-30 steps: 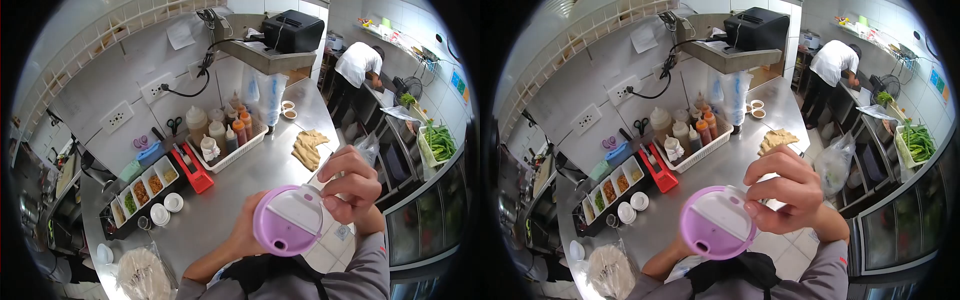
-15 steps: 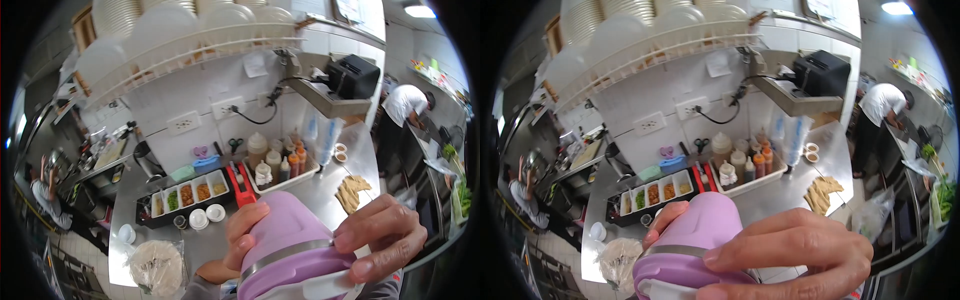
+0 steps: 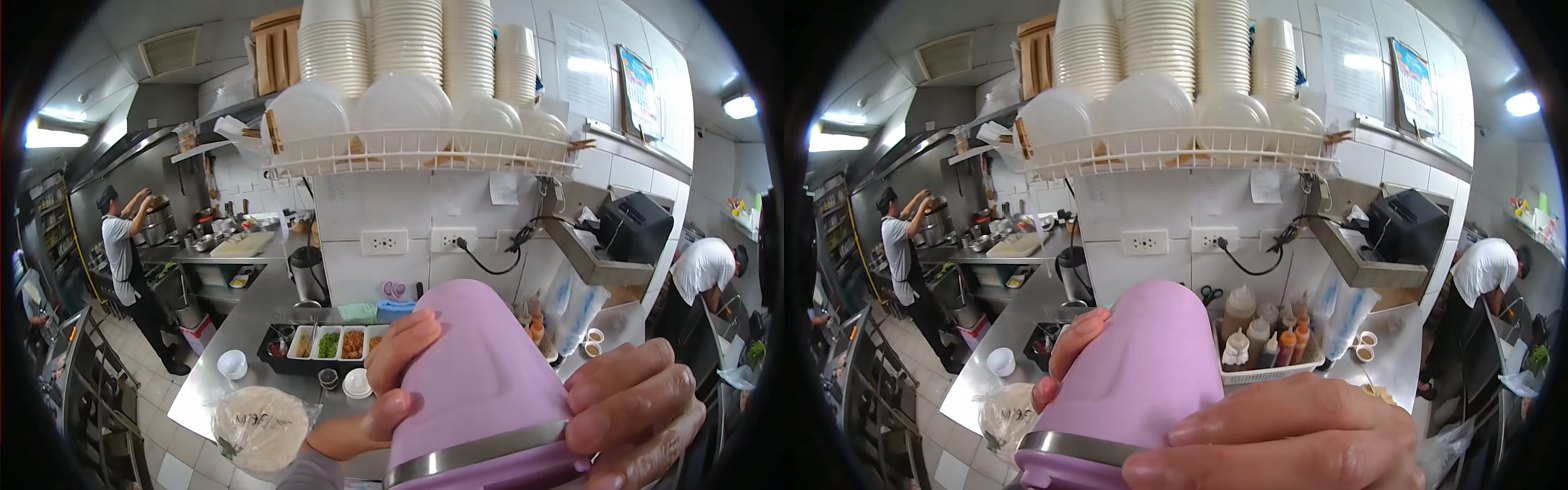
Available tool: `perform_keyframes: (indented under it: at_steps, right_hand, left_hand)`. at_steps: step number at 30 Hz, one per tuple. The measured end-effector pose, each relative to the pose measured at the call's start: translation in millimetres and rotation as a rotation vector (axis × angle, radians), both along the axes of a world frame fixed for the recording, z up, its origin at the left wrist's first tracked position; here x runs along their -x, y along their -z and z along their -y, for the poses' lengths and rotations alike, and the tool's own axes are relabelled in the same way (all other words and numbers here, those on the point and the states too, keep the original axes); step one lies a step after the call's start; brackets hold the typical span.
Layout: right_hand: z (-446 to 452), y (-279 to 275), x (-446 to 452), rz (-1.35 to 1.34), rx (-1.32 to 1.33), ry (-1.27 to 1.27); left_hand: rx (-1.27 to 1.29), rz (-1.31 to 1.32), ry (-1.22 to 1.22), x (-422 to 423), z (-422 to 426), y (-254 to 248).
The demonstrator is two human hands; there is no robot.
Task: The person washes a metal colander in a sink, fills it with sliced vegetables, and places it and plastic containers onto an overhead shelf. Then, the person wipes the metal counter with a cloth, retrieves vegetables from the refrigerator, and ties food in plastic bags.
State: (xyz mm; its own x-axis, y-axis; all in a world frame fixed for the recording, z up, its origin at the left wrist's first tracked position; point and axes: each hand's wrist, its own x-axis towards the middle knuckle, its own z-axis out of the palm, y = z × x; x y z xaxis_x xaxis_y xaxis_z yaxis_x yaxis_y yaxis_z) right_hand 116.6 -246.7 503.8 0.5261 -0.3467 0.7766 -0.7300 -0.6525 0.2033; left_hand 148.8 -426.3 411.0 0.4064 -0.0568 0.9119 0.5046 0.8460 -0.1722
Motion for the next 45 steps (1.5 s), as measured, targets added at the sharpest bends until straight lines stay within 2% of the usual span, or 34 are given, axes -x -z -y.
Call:
perform_keyframes:
  at_steps: [4,10,12,13,18,21,23,25,27,28,31,32,34,36,37,39,40,43,45]
  right_hand:
    - [16,20,-16,0.213,0.199,-0.069]
    - [7,11,-12,0.315,0.135,-0.031]
    - [4,9,-2,0.247,0.078,0.024]
    - [3,8,2,0.216,0.047,0.054]
    - [17,21,11,0.403,-0.059,0.035]
    - [24,22,16,0.497,-0.293,0.027]
    - [42,19,43,0.036,-0.363,-0.021]
    - [51,41,37,0.236,-0.478,0.06]
    - [58,65,27,0.444,-0.61,0.137]
    - [65,71,22,0.547,-0.672,0.176]
    - [86,87,26,0.527,-0.492,0.351]
    - [95,90,26,0.555,-0.428,0.389]
    - [122,121,14,0.522,-0.524,0.442]
    - [162,198,-6,0.49,-0.748,0.612]
    - [167,226,-5,0.406,-0.568,0.705]
    - [168,227,12,0.568,-0.363,0.652]
    - [159,229,23,0.661,-0.339,0.718]
    - [106,260,59,0.959,-0.303,0.98]
    - [64,309,64,1.184,-0.285,1.167]
  left_hand:
    - [0.0,0.02,-0.035,-6,1,-6]
    - [-0.029,0.117,-0.063,-13,1,-3]
    - [-0.059,0.193,-0.063,-15,1,5]
    - [-0.079,0.24,-0.059,-16,0,10]
    - [-0.205,0.523,-0.052,-27,-4,47]
    - [-0.272,0.695,-0.055,-39,-1,65]
    - [-0.298,0.799,-0.022,-51,-2,82]
    - [-0.294,0.931,0.002,-52,7,106]
    - [-0.29,1.279,0.08,-68,15,118]
    - [-0.382,1.29,0.068,-70,13,110]
    - [-0.434,1.404,0.013,-65,25,157]
    - [-0.483,1.372,0.074,-62,30,182]
    - [-0.564,1.29,0.206,-63,27,227]
    - [-0.606,1.179,0.326,-74,18,249]
    - [-0.605,1.12,0.407,-79,22,256]
    - [-0.613,0.999,0.602,-75,45,272]
    - [-0.638,0.937,0.698,-67,59,283]
    - [-0.788,1.139,-0.243,-57,124,350]
    - [-1.009,1.244,-0.163,-55,138,345]
